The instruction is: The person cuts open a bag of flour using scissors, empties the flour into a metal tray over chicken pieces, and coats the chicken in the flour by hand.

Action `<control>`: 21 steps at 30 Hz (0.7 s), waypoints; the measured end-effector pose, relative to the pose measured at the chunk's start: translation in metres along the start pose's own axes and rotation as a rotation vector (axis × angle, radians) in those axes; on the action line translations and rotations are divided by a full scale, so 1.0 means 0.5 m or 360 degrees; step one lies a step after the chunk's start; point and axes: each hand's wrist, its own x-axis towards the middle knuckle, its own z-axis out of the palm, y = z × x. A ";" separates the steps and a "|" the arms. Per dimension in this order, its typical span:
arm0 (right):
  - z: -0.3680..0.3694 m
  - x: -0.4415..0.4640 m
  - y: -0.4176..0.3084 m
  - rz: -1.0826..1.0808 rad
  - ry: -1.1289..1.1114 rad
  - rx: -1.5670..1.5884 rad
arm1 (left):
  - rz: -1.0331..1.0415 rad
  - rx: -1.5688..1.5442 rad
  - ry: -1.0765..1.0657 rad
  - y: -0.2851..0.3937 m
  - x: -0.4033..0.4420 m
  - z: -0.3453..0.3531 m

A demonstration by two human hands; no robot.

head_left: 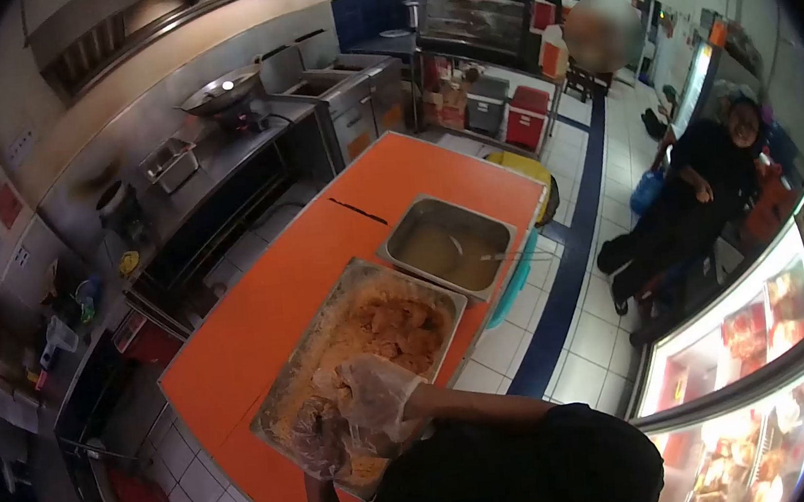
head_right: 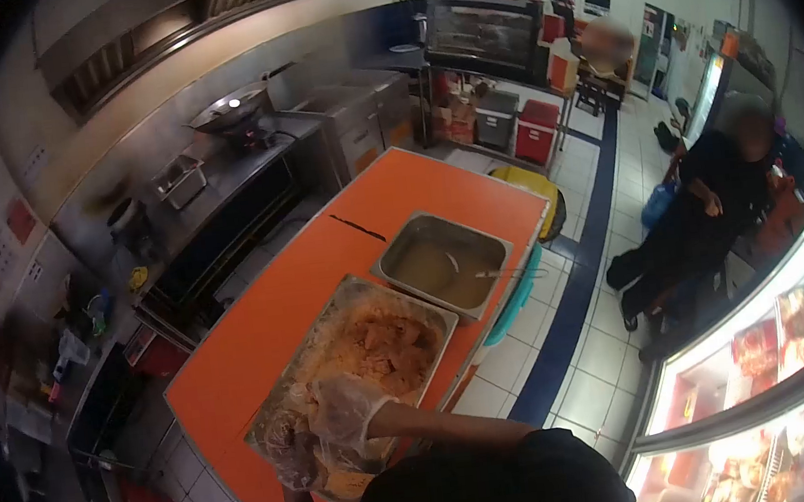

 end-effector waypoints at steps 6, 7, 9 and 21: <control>-0.048 0.046 -0.054 -0.0184 -0.0263 0.0000 | 0.0367 0.0548 0.0362 0.199 0.053 -0.044; -0.067 0.063 -0.072 -0.0224 -0.0293 0.0021 | 0.0341 0.0558 0.0410 0.158 0.049 -0.041; -0.123 0.108 -0.121 0.0464 -0.0732 0.0380 | -0.0172 -0.0996 0.0146 0.100 0.064 -0.035; -0.112 0.108 -0.106 0.0074 -0.0536 0.1049 | -0.0362 -0.1268 -0.0303 0.084 0.073 -0.048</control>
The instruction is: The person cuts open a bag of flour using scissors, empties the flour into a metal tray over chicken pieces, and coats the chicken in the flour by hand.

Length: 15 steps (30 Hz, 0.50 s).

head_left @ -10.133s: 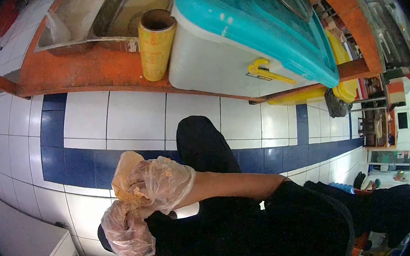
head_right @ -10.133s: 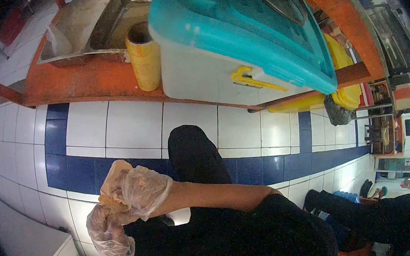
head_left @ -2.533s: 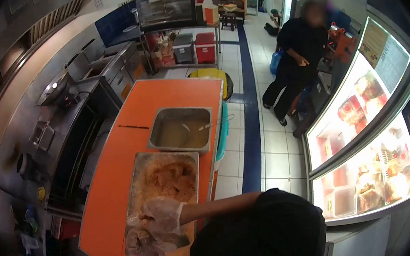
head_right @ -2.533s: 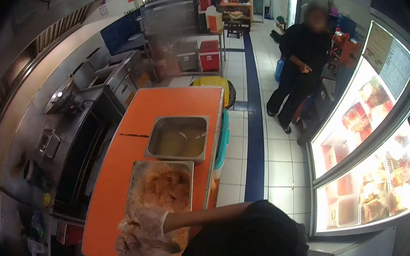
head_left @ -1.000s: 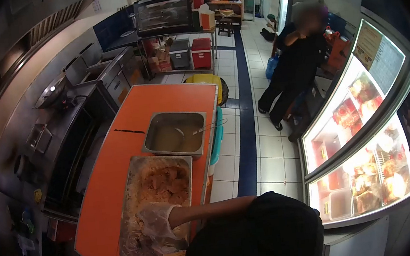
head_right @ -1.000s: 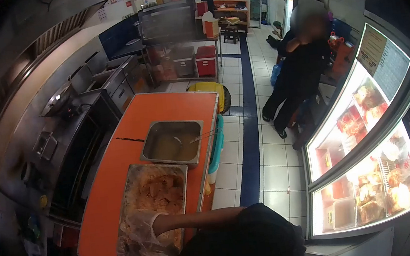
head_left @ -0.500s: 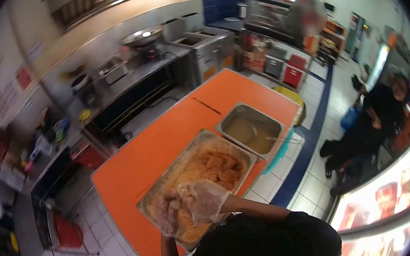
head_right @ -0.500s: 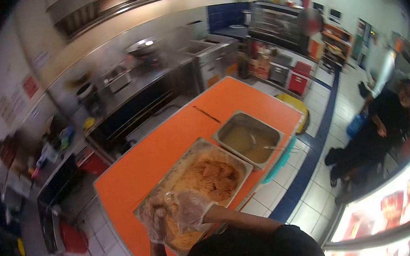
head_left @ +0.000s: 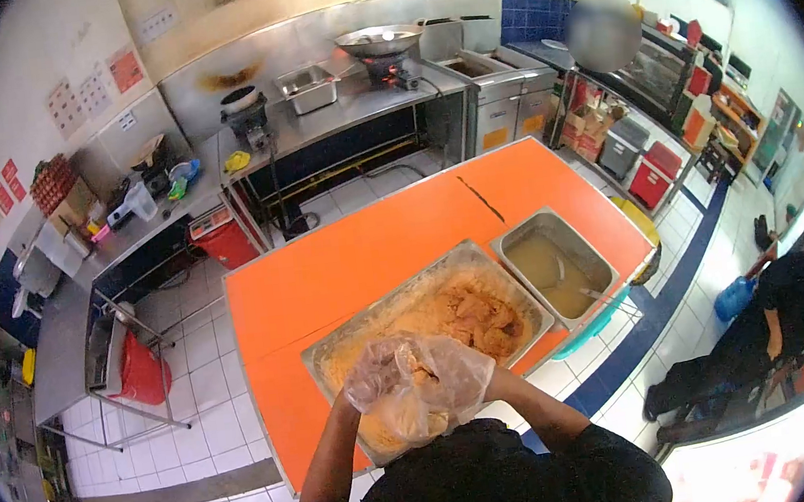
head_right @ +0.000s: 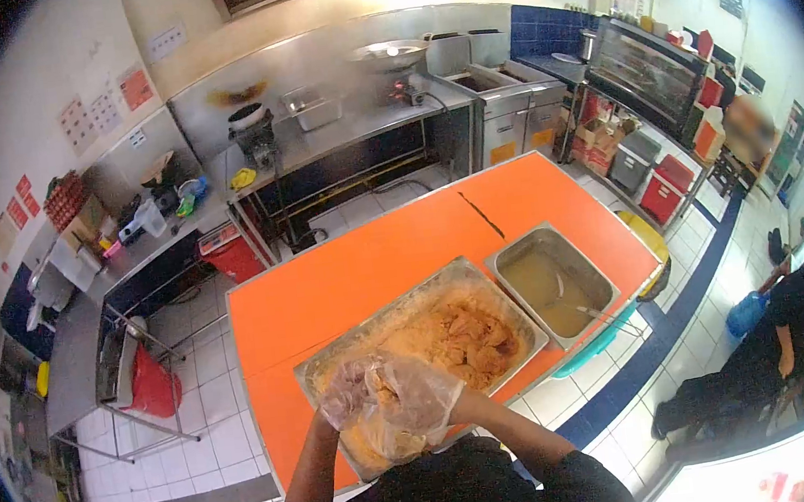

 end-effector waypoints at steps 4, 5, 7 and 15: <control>-0.038 -0.024 -0.021 0.0218 -0.0178 -0.0393 | 0.0150 -0.0132 0.0152 0.030 -0.007 0.038; -0.050 -0.031 -0.006 0.0035 -0.0258 -0.0589 | 0.0187 0.0474 0.0302 0.062 -0.012 0.061; -0.059 -0.052 0.053 -0.0333 0.0028 -0.0471 | 0.0225 0.1075 0.0459 0.094 -0.014 0.077; -0.025 -0.032 -0.001 0.0304 0.0189 -0.1354 | 0.0929 0.0635 0.0377 -0.035 -0.015 0.037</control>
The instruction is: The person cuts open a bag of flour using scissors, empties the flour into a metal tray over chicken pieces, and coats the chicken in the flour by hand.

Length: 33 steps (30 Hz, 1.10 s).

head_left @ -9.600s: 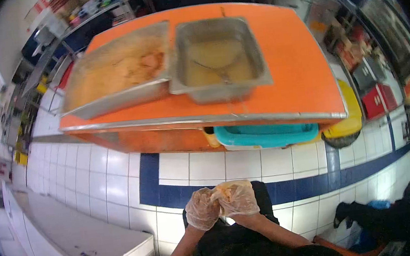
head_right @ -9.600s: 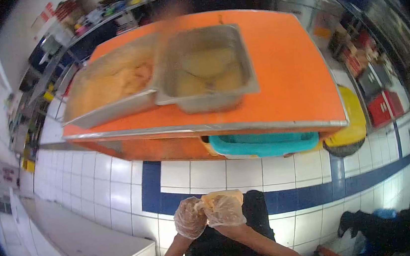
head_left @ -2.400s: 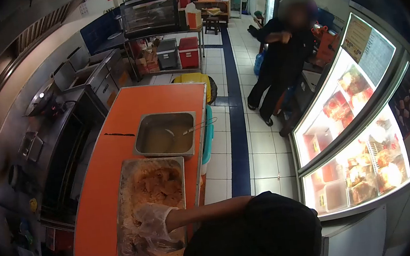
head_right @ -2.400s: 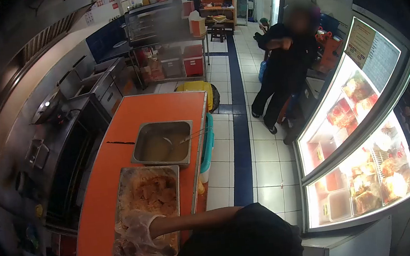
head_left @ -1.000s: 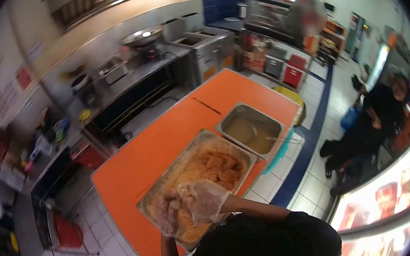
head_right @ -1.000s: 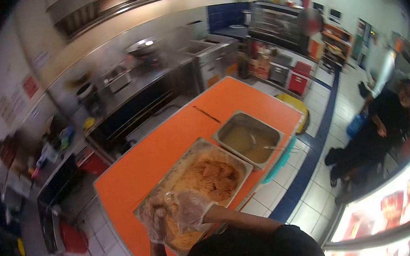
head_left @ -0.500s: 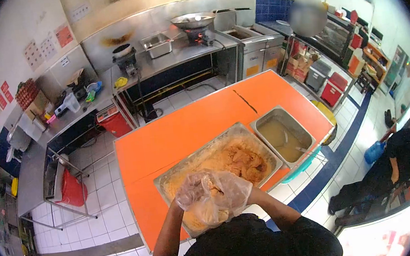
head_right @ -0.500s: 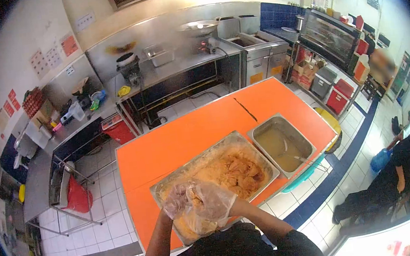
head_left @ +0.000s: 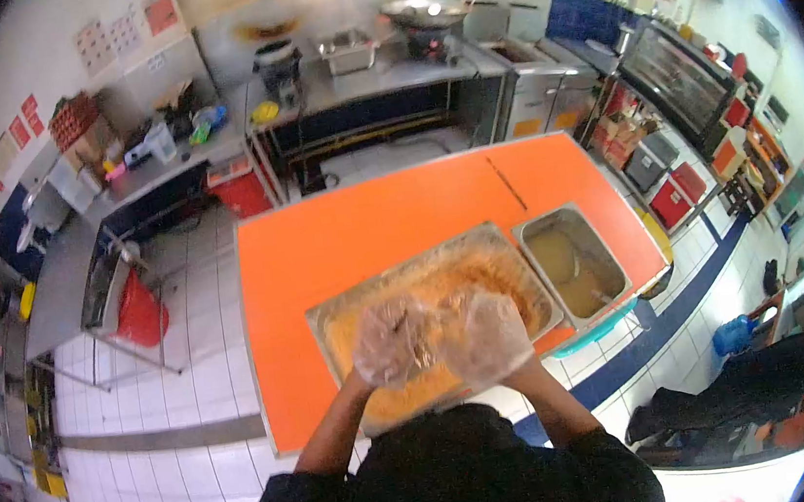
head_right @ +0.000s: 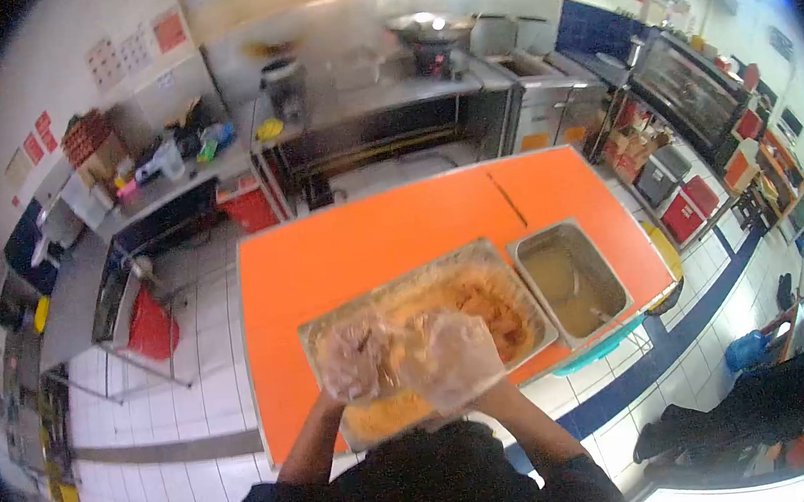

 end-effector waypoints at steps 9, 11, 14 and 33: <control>0.150 0.009 0.033 -0.0043 0.0143 0.0928 | -0.0762 0.0449 0.0196 0.144 0.061 0.001; 0.162 0.004 0.046 -0.0200 0.0074 0.0834 | -0.0751 0.0518 0.0136 0.138 0.053 0.003; 0.174 -0.014 0.055 -0.0037 -0.0159 0.1054 | -0.0722 0.0213 0.0198 0.107 0.008 0.009; 0.156 -0.034 0.070 -0.0370 0.0111 0.0562 | -0.0458 0.0318 -0.0166 0.046 -0.028 0.019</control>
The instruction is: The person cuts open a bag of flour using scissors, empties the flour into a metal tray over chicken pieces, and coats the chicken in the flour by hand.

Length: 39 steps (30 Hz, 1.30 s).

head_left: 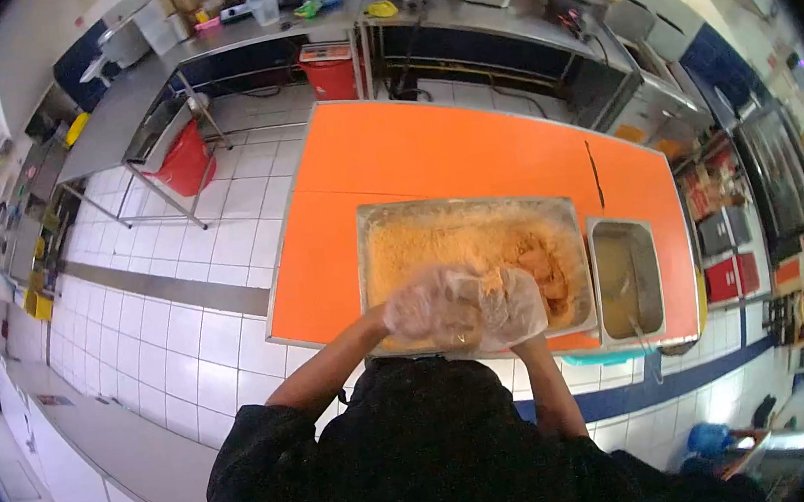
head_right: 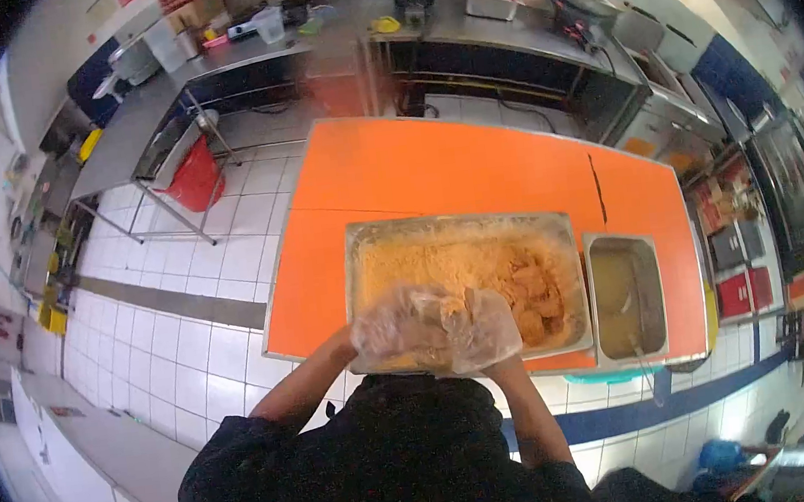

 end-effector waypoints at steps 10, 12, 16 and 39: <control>-0.010 0.029 0.056 -0.0340 0.0064 -0.0309 | -0.0190 -0.0195 -0.0024 0.016 0.004 0.043; -0.004 0.033 0.082 -0.0374 0.0089 -0.0365 | -0.0210 0.0002 -0.0038 0.030 0.008 0.043; -0.010 0.027 0.117 -0.0278 0.0033 -0.0560 | -0.0451 -0.0022 -0.0012 0.088 0.014 0.049; -0.016 0.046 0.151 0.0148 -0.0554 0.0758 | -0.0334 -0.0192 -0.0381 0.026 0.026 0.045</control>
